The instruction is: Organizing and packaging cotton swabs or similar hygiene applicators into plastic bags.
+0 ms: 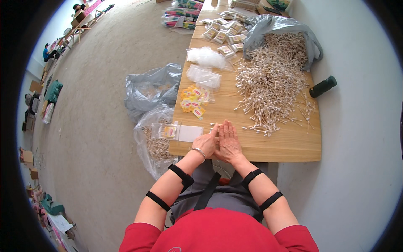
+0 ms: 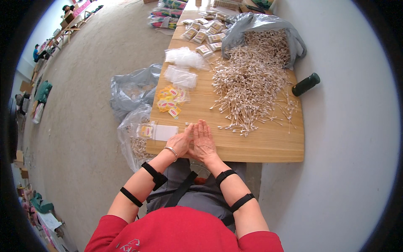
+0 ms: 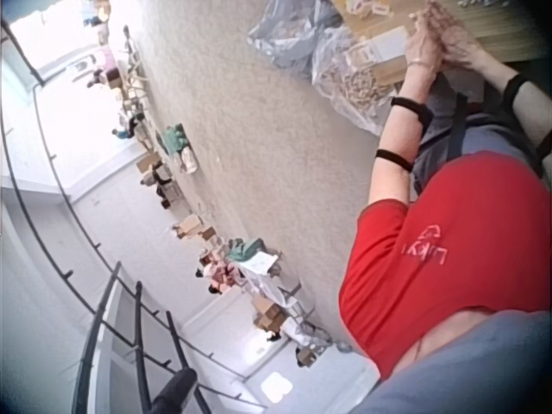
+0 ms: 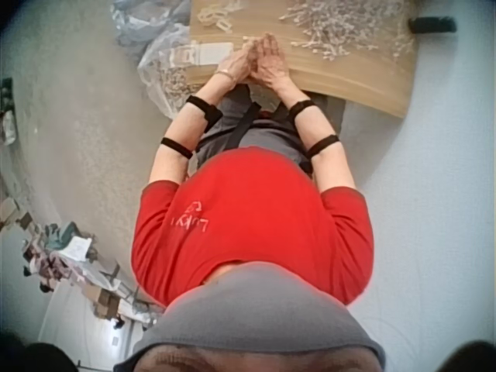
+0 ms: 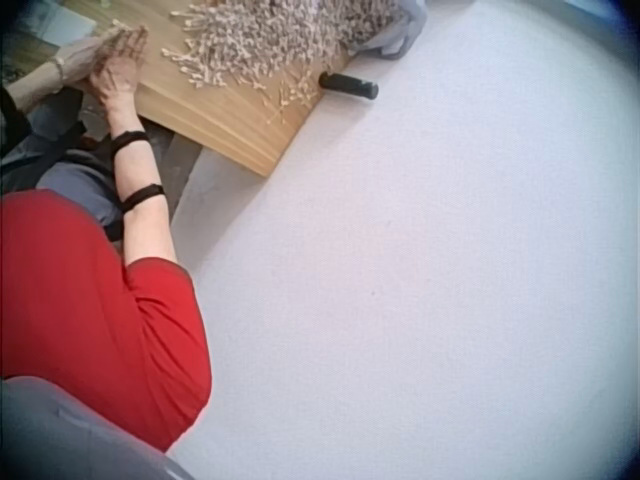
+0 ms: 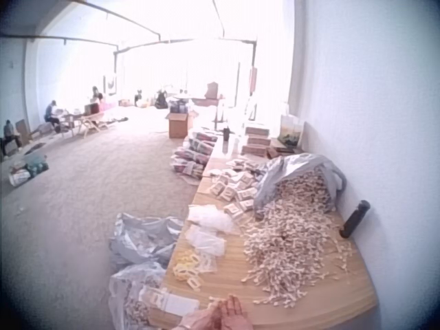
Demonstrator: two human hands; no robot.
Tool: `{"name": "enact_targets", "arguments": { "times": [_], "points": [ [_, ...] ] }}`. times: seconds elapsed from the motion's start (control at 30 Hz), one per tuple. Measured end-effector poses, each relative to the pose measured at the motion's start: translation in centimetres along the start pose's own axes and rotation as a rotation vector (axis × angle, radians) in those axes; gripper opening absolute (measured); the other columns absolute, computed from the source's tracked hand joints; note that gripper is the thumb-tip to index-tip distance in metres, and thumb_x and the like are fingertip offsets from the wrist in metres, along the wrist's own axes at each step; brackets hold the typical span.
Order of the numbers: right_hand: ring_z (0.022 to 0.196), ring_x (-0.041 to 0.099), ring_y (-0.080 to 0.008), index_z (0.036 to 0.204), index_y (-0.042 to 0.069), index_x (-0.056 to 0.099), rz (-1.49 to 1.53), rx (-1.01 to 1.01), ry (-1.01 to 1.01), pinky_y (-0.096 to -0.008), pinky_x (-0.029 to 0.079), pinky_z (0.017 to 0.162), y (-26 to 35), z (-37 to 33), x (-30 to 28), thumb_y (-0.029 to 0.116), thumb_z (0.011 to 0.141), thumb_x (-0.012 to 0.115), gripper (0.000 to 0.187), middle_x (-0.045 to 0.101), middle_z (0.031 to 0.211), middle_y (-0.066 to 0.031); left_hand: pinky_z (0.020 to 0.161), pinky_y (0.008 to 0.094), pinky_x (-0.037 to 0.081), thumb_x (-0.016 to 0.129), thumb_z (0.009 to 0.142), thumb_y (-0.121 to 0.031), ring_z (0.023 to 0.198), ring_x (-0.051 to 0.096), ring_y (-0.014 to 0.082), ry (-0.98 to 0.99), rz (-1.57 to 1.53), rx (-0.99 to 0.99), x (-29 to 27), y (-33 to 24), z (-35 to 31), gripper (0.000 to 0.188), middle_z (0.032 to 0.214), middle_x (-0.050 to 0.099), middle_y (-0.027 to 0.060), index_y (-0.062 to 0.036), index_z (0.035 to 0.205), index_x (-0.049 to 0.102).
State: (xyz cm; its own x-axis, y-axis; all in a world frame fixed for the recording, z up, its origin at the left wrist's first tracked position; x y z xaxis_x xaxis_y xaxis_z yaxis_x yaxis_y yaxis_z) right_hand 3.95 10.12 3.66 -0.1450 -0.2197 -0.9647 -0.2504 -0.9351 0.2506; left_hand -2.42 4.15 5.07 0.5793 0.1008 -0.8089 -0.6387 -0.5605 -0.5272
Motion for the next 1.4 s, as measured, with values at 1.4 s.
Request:
{"name": "enact_targets", "arguments": {
  "times": [1.4],
  "points": [
    [0.141, 0.004, -0.0368, 0.141, -0.010, 0.014, 0.044, 0.127, -0.010, -0.0463, 0.004, 0.115, 2.5, -0.4, 1.3, 0.042, 0.087, 0.047, 0.081, 0.009, 0.150, -0.0259, 0.111, 0.0327, 0.024, 0.034, 0.101, -0.030, 0.134, 0.032, 0.0236, -0.471, -1.446, 0.094, 1.8, 4.7, 1.0, 0.051, 0.142, 0.037, 0.0177, 0.0057, 0.137, 0.035]
  ]
}}
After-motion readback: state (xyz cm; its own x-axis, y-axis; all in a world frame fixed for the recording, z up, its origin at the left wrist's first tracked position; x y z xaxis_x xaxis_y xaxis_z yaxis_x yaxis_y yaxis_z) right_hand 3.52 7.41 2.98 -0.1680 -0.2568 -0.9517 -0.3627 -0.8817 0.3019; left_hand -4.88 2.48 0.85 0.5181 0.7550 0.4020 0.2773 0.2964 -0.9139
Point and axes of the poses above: each hand's wrist, its own z-axis towards the middle knuckle, its own x-axis out of the palm, y = z × x, the point moved 8 cm from there along z, towards the middle knuckle
